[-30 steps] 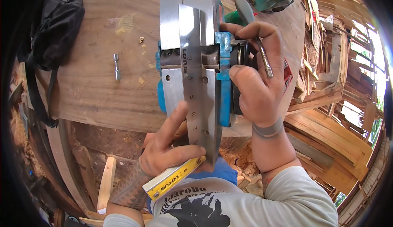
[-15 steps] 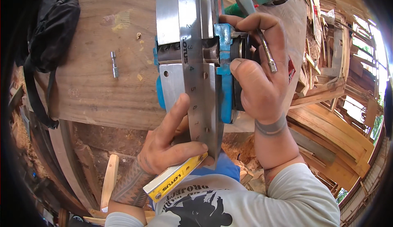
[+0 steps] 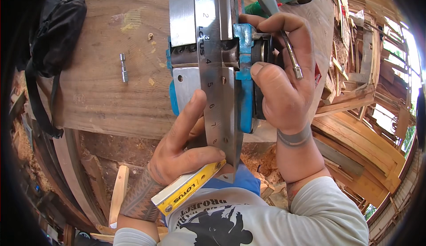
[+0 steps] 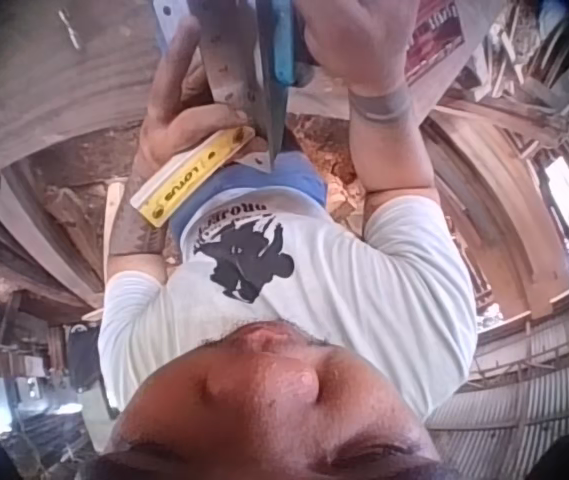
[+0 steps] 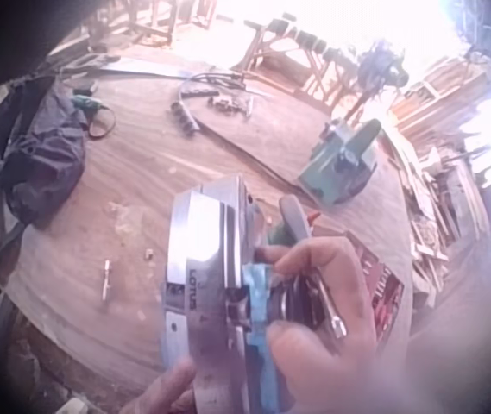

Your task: The person uses a square ruler to check the alignment of the base plate on an electric planer and uses a small tool to adjust the internal components.

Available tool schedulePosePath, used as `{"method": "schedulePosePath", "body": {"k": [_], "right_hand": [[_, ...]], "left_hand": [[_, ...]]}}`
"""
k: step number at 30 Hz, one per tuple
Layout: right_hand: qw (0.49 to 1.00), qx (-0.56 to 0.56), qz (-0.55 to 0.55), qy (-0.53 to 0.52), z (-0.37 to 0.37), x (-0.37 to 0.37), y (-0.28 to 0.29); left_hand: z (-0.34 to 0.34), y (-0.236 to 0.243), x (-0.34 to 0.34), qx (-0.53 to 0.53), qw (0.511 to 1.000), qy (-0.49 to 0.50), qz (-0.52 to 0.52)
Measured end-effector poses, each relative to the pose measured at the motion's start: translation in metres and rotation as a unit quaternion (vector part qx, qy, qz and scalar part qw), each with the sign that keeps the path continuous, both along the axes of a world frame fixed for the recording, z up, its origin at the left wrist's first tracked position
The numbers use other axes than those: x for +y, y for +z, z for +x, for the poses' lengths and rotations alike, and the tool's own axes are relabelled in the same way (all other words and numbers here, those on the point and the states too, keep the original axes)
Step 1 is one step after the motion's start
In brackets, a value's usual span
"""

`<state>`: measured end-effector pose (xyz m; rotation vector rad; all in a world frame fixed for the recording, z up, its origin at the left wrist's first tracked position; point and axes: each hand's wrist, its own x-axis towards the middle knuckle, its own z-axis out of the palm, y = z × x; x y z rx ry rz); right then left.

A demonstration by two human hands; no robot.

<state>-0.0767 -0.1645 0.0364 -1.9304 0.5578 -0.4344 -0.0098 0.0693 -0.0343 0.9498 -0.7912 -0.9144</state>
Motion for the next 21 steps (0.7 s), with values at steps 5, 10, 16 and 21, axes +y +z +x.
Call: {"method": "schedulePosePath", "body": {"k": [5, 10, 16, 21], "right_hand": [[1.0, 0.002, 0.013, -0.004, 0.001, 0.0, 0.001], [1.0, 0.01, 0.014, -0.008, 0.001, 0.001, 0.002], [1.0, 0.009, 0.028, -0.01, 0.001, 0.002, 0.003], [0.995, -0.053, 0.066, -0.059, 0.007, 0.008, -0.002]], "left_hand": [[0.0, 0.004, 0.007, 0.043, 0.998, 0.0, 0.043], [0.011, 0.008, 0.005, 0.026, 0.995, -0.073, 0.07], [0.011, 0.008, 0.005, -0.047, 0.996, -0.05, 0.054], [0.007, 0.001, 0.013, 0.166, 0.978, -0.108, 0.059]]}}
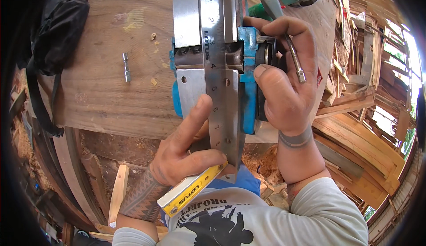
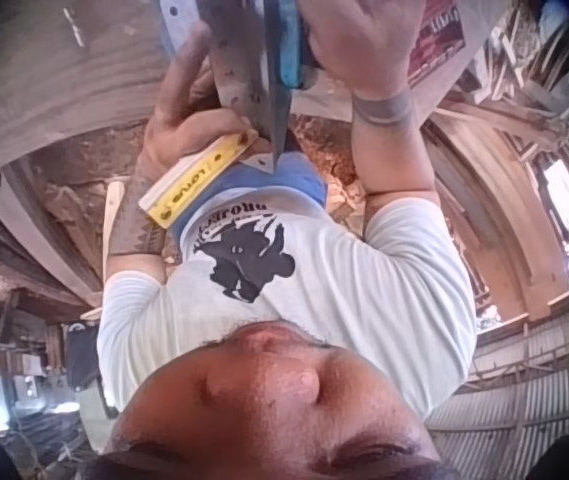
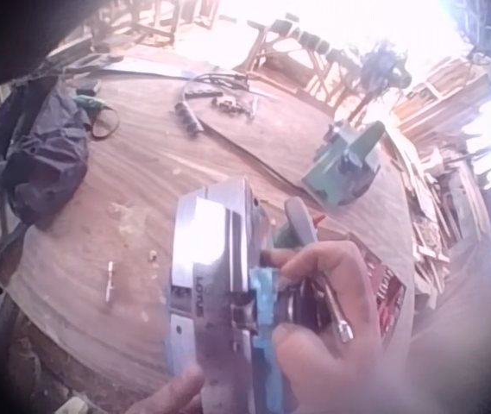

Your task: The person uses a square ruler to check the alignment of the base plate on an electric planer and uses a small tool to adjust the internal components.

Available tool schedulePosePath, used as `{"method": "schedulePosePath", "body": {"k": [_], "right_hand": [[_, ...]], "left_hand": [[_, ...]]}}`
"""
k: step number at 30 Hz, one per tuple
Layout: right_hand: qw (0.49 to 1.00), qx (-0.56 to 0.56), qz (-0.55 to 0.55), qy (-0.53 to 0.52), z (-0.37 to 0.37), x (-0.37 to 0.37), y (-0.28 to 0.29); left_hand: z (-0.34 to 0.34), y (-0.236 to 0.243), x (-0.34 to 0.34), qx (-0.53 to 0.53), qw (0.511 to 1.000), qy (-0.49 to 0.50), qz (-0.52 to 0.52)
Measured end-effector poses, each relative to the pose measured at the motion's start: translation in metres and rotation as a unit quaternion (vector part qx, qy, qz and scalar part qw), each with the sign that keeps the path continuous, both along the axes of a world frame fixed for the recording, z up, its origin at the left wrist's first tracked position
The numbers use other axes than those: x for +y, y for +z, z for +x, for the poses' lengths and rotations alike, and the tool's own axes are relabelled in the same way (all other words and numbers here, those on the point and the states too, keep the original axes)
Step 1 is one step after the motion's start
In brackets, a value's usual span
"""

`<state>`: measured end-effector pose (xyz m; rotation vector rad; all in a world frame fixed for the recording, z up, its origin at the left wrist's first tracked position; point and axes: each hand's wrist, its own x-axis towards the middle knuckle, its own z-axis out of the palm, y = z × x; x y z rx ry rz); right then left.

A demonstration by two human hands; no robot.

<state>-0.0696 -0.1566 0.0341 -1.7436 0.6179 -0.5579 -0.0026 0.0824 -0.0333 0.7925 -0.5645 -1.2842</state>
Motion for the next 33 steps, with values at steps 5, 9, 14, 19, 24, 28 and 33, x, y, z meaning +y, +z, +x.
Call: {"method": "schedulePosePath", "body": {"k": [5, 9, 14, 19, 24, 28, 33], "right_hand": [[0.996, 0.049, -0.054, 0.054, -0.006, -0.007, 0.004], [0.994, 0.061, -0.075, 0.057, -0.005, -0.006, 0.004], [0.995, 0.051, -0.069, 0.057, -0.006, -0.006, 0.001], [0.993, 0.053, -0.089, 0.058, -0.006, -0.007, 0.003], [0.995, 0.041, -0.069, 0.052, -0.005, -0.005, 0.0], [0.996, 0.032, -0.069, 0.047, -0.004, -0.004, 0.0], [0.992, 0.047, -0.103, 0.063, -0.006, -0.007, 0.001]], "left_hand": [[0.004, 0.01, -0.009, -0.208, 0.977, 0.04, -0.016], [-0.003, 0.005, -0.002, -0.156, 0.987, 0.035, -0.001], [0.0, 0.004, -0.01, -0.269, 0.957, 0.099, -0.049], [0.0, 0.006, -0.011, -0.264, 0.959, 0.093, -0.033], [-0.004, 0.003, -0.002, -0.191, 0.979, 0.063, -0.017], [-0.007, 0.002, -0.002, -0.172, 0.983, 0.063, -0.013], [-0.001, 0.005, -0.008, -0.196, 0.978, 0.064, -0.024]]}}
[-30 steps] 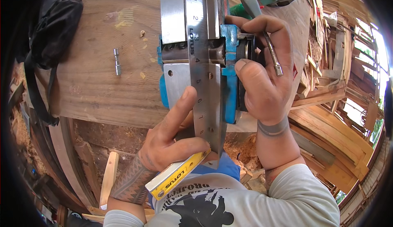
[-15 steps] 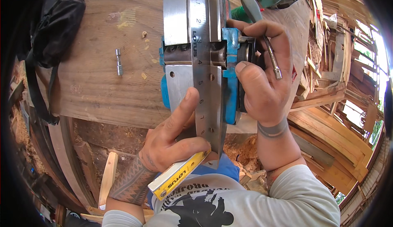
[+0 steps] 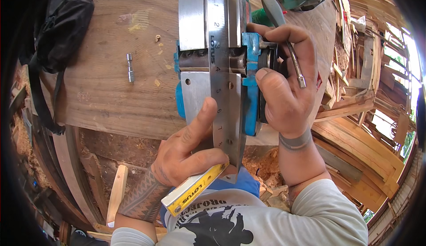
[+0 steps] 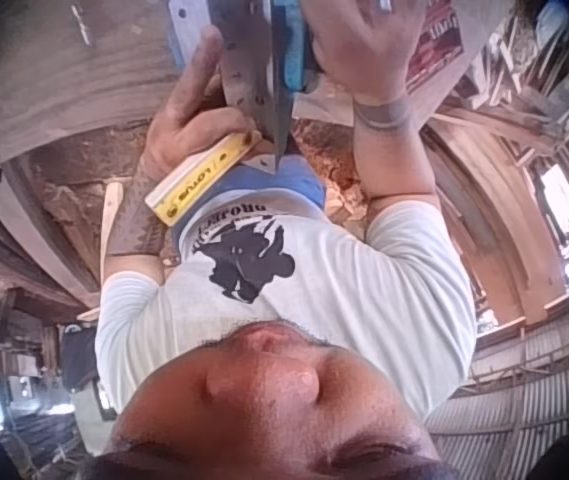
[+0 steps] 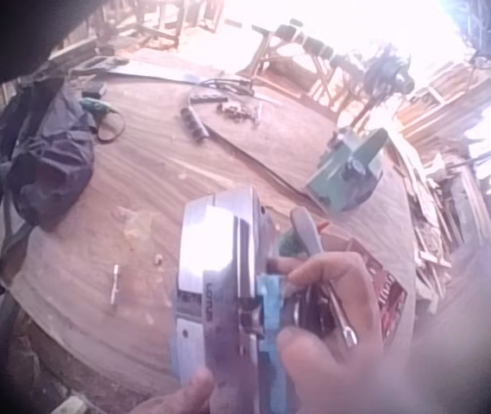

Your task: The person uses a square ruler to check the alignment of the base plate on an electric planer and uses a small tool to adjust the internal components.

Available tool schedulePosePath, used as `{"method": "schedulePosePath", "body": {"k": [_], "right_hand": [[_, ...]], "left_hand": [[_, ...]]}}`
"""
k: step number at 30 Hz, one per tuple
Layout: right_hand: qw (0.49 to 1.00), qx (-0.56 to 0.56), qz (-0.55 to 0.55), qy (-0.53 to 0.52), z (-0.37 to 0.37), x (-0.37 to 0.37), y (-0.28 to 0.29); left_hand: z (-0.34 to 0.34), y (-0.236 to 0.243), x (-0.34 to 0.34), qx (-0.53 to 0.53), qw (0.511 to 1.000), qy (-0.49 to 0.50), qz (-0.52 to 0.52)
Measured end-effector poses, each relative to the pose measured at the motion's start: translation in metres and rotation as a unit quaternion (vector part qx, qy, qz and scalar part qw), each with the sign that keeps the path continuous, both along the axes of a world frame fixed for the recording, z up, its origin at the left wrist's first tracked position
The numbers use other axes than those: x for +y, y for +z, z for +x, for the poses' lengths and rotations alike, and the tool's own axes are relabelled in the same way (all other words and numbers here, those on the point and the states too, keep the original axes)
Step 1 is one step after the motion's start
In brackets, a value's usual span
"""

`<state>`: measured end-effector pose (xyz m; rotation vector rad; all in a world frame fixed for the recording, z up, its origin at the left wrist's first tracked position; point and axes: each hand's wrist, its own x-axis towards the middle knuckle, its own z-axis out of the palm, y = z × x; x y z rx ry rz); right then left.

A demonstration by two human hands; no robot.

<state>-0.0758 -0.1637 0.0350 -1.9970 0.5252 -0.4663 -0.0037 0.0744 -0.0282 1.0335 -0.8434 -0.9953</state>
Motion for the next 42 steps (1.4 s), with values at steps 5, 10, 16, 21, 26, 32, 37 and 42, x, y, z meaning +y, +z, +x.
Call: {"method": "schedulePosePath", "body": {"k": [5, 10, 16, 21, 26, 32, 37, 42], "right_hand": [[1.0, 0.004, -0.002, -0.005, 0.0, 0.0, 0.0], [0.994, -0.08, 0.056, -0.057, 0.005, 0.005, -0.006], [1.0, -0.019, -0.007, -0.013, 0.001, 0.001, -0.003], [0.999, -0.013, 0.009, -0.032, -0.001, 0.002, -0.001], [0.999, -0.027, -0.002, -0.025, 0.002, 0.004, -0.005], [0.994, -0.081, 0.034, -0.067, 0.006, 0.005, -0.011], [0.994, -0.047, 0.098, -0.018, 0.0, 0.005, 0.003], [0.999, -0.036, 0.02, -0.012, -0.001, 0.003, -0.002]], "left_hand": [[-0.002, 0.001, 0.004, 0.01, 0.999, -0.012, 0.03], [-0.001, 0.0, 0.006, -0.018, 0.999, -0.014, 0.034], [0.001, 0.0, 0.003, -0.08, 0.997, 0.011, 0.015], [0.002, -0.002, -0.001, -0.108, 0.994, 0.013, -0.001], [0.005, -0.001, 0.008, -0.046, 0.997, -0.032, 0.053], [0.002, -0.005, 0.007, -0.067, 0.998, -0.013, -0.015], [0.002, -0.001, 0.006, -0.065, 0.998, -0.002, -0.004], [0.002, 0.001, 0.005, -0.064, 0.998, 0.003, 0.0]]}}
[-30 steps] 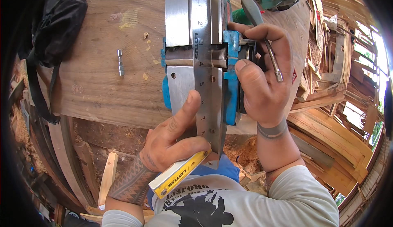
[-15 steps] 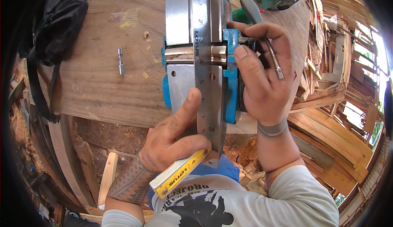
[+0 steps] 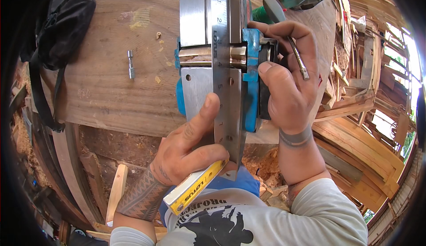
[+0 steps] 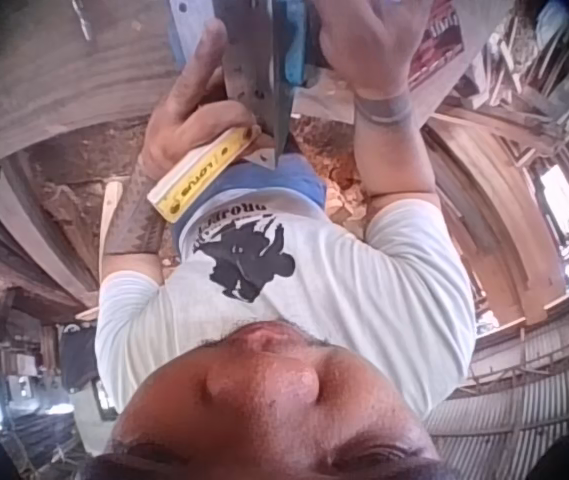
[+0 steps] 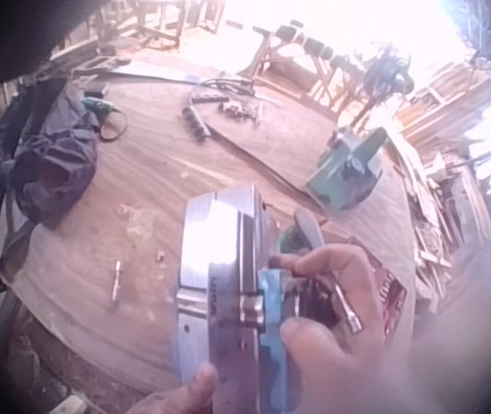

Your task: The person uses a square ruler to check the alignment of the base plate on an electric planer and uses a small tool to adjust the internal components.

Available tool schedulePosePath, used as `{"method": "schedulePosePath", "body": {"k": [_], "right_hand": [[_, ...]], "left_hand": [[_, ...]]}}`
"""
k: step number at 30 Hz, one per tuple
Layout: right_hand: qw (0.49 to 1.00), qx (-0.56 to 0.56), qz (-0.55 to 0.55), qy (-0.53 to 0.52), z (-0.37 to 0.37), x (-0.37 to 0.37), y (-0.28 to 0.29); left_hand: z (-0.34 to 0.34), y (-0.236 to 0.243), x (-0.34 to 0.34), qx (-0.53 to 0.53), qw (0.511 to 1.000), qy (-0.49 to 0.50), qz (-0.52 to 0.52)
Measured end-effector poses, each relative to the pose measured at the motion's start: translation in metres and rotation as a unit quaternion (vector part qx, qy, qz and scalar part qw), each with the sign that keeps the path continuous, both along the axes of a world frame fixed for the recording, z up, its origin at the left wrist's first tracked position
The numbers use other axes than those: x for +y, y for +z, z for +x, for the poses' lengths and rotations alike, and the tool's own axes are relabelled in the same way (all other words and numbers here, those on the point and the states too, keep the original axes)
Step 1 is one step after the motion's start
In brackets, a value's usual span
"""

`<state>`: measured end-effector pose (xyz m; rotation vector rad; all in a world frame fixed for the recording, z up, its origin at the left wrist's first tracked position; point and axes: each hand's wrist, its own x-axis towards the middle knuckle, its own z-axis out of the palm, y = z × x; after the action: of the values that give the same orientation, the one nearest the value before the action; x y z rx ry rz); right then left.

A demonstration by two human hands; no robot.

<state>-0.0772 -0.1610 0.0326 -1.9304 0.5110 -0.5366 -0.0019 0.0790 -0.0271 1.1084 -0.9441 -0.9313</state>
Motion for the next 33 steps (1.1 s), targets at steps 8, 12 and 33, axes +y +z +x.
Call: {"method": "schedulePosePath", "body": {"k": [8, 12, 33], "right_hand": [[0.996, -0.053, 0.04, -0.054, 0.006, 0.004, -0.005], [0.997, -0.055, -0.018, -0.042, 0.006, 0.002, -0.006], [0.999, 0.014, -0.007, -0.029, 0.002, 0.002, 0.001]], "left_hand": [[-0.001, 0.004, -0.002, 0.012, 1.0, 0.005, 0.008], [-0.002, 0.006, -0.003, 0.024, 1.0, 0.009, 0.016], [-0.008, 0.004, 0.003, 0.182, 0.981, -0.012, 0.068]]}}
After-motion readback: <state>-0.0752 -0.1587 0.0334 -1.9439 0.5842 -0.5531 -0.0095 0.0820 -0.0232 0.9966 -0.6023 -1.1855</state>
